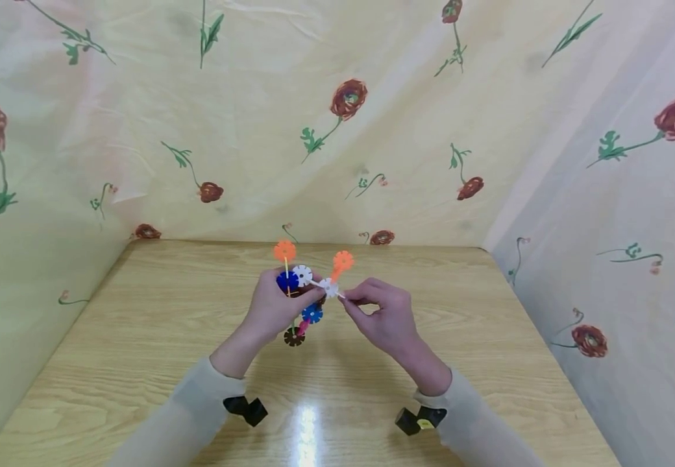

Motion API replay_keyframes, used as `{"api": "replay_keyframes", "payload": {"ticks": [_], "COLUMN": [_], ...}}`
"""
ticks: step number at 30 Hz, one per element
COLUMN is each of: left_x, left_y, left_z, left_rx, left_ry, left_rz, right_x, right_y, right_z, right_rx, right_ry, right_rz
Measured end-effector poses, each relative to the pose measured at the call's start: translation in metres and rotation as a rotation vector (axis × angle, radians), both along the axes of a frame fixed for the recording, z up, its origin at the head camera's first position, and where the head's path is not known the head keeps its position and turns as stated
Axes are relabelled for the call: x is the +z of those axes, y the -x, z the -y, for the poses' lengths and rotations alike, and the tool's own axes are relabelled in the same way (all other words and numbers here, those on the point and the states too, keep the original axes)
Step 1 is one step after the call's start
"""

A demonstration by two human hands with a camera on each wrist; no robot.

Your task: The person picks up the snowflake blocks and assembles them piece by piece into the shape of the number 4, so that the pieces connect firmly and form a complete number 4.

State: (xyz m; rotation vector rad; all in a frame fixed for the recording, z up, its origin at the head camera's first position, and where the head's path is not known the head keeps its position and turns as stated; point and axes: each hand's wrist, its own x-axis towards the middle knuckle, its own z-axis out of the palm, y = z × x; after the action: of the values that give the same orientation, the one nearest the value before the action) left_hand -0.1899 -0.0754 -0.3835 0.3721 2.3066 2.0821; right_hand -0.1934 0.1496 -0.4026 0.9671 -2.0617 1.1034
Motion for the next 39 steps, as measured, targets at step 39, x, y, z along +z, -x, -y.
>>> {"api": "replay_keyframes", "payload": {"ticks": [39], "left_x": [0.011], "left_y": [0.004], "left_z": [0.024], "left_rx": [-0.004], "left_ry": [-0.005], "left_rz": [-0.039], "right_x": [-0.087], "right_y": [0.054], "right_z": [0.038], "right_rx": [0.127], "right_ry": [-0.729], "right_rz": [0.465]}}
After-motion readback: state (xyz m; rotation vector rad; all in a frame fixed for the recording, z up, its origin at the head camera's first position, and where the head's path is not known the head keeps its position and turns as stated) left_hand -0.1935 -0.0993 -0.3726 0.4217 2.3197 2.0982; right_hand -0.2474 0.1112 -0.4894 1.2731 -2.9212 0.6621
